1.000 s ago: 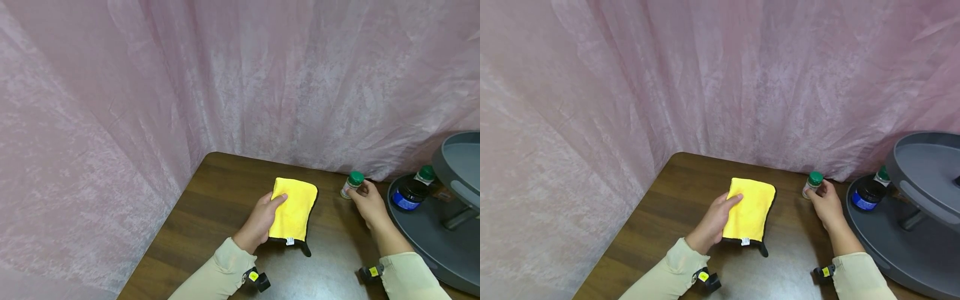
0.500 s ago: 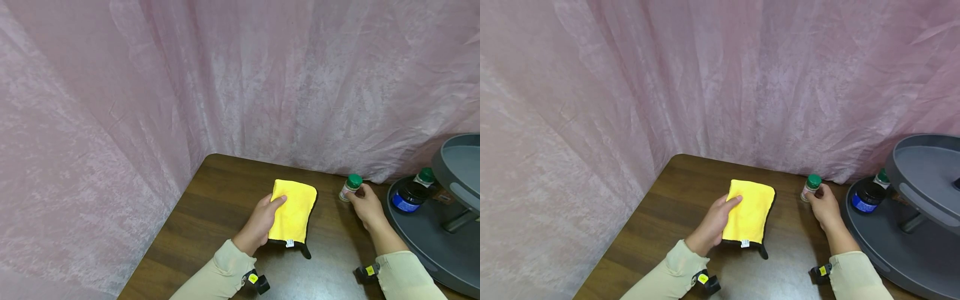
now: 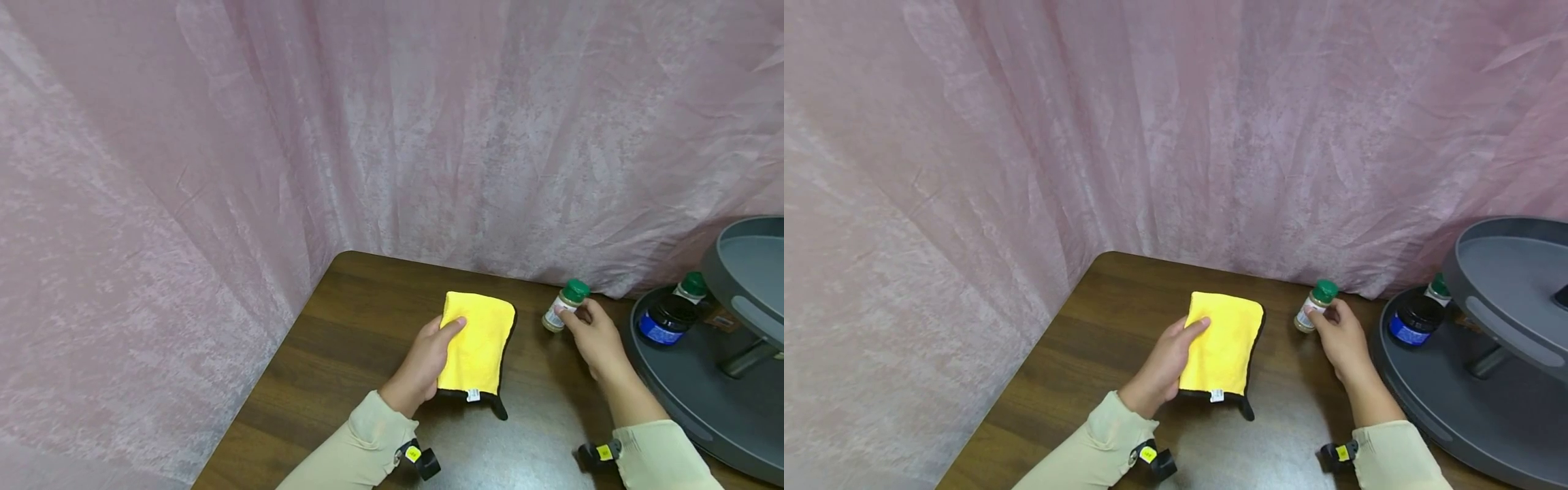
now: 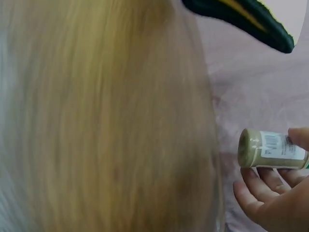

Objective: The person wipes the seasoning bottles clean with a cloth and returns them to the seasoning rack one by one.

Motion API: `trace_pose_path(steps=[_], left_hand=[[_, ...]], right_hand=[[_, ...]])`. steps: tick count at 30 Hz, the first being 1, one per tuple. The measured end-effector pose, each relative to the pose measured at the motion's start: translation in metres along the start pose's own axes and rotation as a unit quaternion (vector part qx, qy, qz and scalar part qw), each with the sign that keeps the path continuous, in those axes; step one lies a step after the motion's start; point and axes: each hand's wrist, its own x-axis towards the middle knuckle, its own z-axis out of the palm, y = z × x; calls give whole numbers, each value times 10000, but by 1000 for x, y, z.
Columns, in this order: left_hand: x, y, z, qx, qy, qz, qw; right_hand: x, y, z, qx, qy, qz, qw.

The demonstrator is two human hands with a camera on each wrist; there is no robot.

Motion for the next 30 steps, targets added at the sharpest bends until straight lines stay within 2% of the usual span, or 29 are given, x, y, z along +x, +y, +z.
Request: trace_pose_path(steps=[4, 10, 15, 23, 30], left_hand=[[0, 0, 0, -26, 61, 30, 10000], [-1, 2, 0, -81, 106, 128, 9998], [-2, 3, 1, -188, 69, 221, 9996], [-3, 6, 3, -259, 103, 310, 9991], [-6, 9, 5, -180, 215, 346, 9990]], right_hand=[[-9, -8, 1, 279, -93, -218, 9993], [-29, -21, 6, 691, -691, -730, 9925], [-43, -31, 16, 544, -962, -1102, 9877], [-56, -34, 31, 285, -1459, -1764, 9730], [-63, -38, 39, 100, -1632, -2050, 9650]])
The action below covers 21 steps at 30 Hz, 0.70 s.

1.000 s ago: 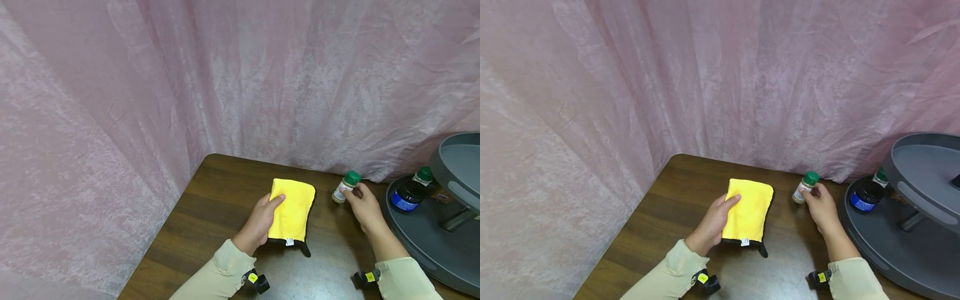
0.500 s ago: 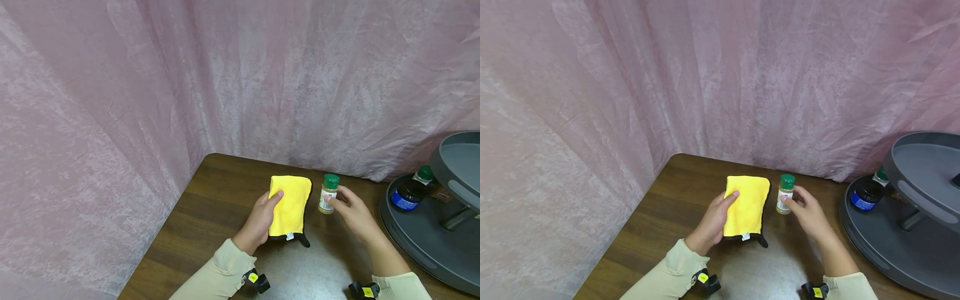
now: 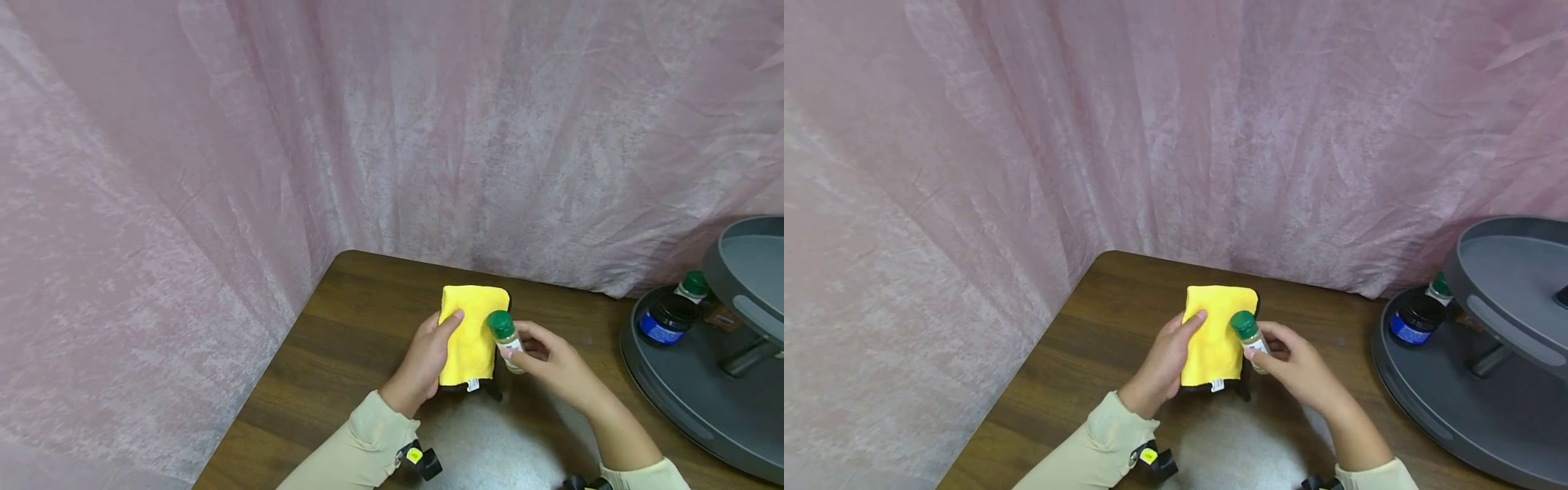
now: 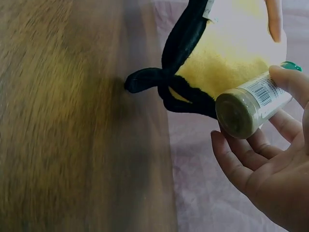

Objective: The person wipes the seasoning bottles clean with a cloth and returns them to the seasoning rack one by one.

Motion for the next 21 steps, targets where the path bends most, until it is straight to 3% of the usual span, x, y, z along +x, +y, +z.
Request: trace_pose_path(steps=[8, 21], left_hand=[[-2, 1, 1, 210, 30, 174, 9996], [-8, 4, 4, 551, 24, 354, 9979]], right_hand=[[-4, -8, 4, 16, 12, -96, 10000], [-4, -10, 5, -527, 347, 67, 9980]])
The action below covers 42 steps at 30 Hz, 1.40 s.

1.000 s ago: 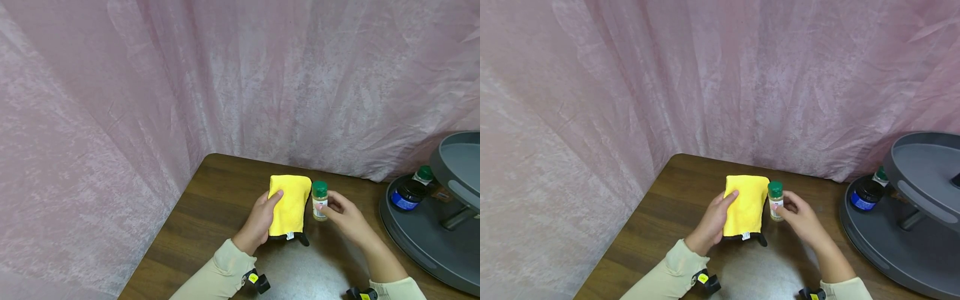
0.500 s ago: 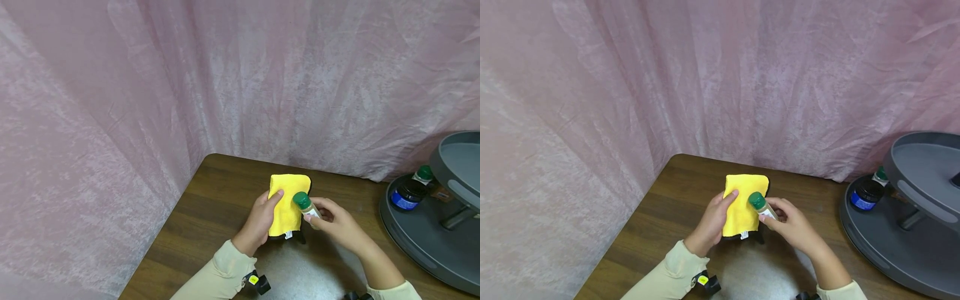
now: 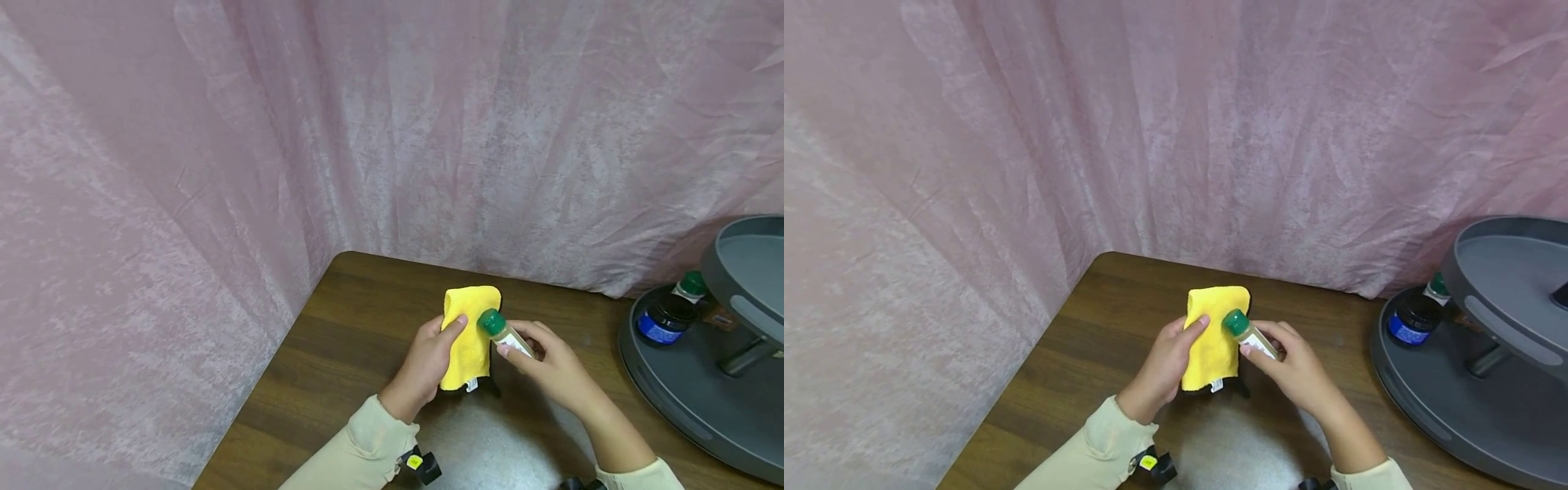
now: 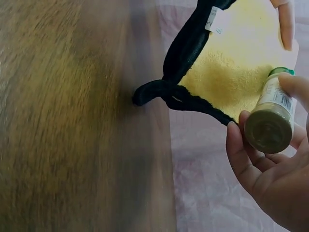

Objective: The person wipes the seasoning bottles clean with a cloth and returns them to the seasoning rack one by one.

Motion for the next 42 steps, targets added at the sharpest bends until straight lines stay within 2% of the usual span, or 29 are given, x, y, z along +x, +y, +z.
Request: trace_pose_path(steps=[14, 29, 37, 42], left_hand=[[-2, 1, 1, 303, -49, 214, 9993], [-2, 1, -1, 318, -70, 227, 9992], [-1, 0, -2, 317, -152, 210, 9992], [0, -2, -2, 318, -167, 126, 9993]], right_hand=[[-1, -6, -1, -575, 366, 302, 9972], [-4, -9, 5, -1351, 412, 118, 9899], [-6, -10, 3, -1487, 381, -106, 9881], [-5, -13, -2, -1483, 201, -291, 9883]])
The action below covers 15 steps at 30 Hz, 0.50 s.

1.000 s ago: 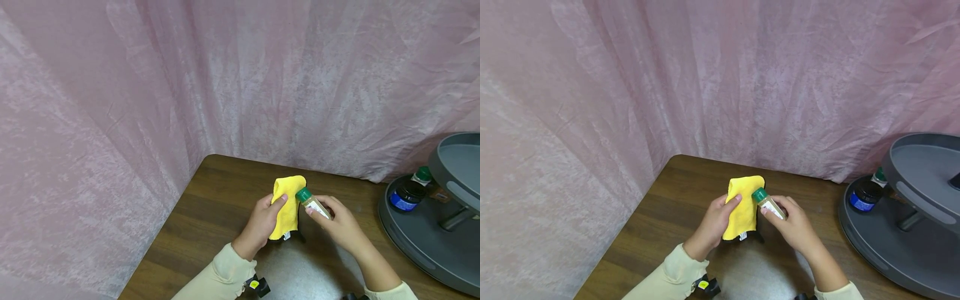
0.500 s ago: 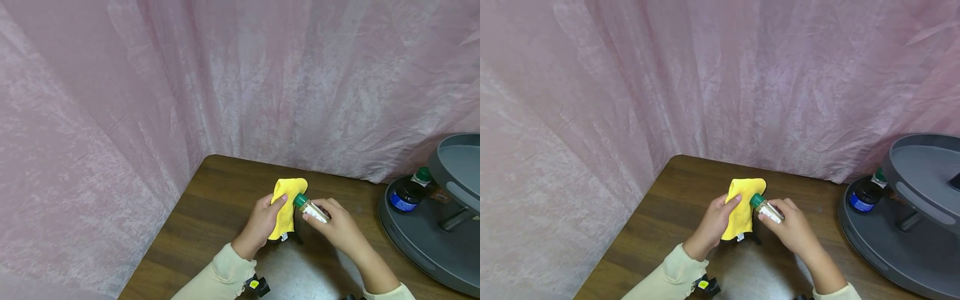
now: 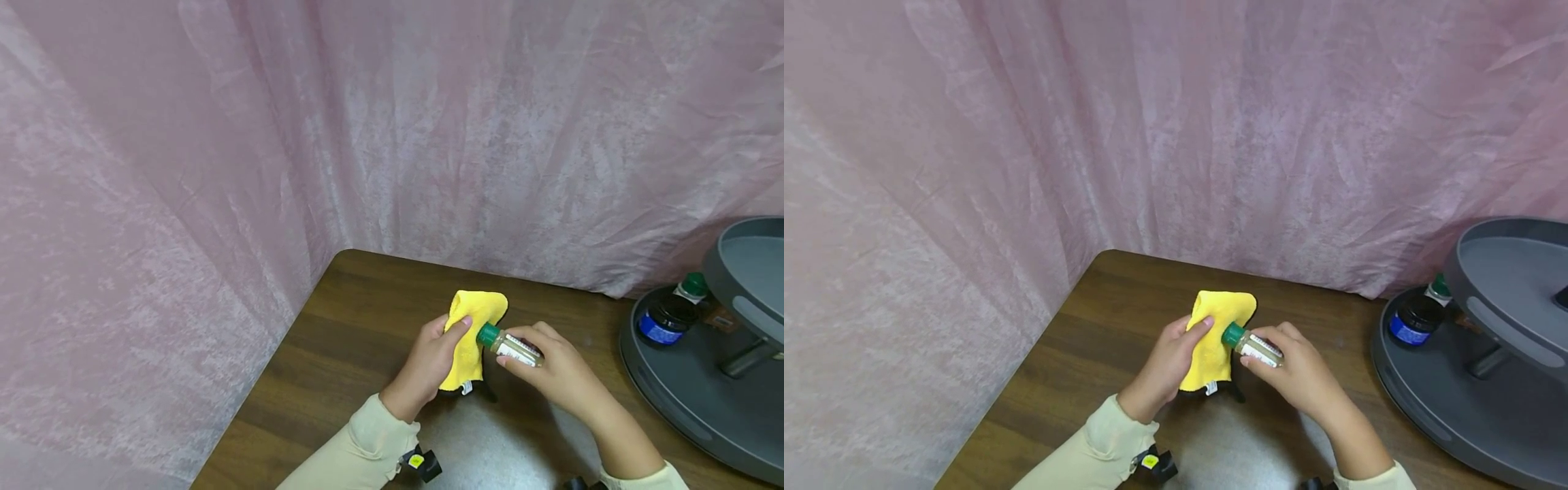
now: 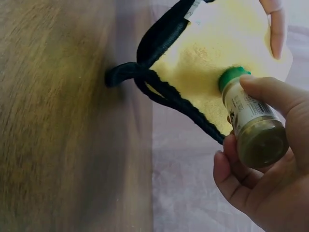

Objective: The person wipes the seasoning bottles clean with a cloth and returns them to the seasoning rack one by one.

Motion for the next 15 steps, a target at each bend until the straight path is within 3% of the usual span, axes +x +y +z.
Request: trace_pose_path(steps=[6, 15], left_hand=[[1, 0, 1, -27, -21, 0, 10000], [0, 1, 4, -98, -17, -74, 9999]], right_hand=[[2, -2, -3, 178, -45, -142, 9997], [1, -2, -4, 376, 579, -123, 9975]])
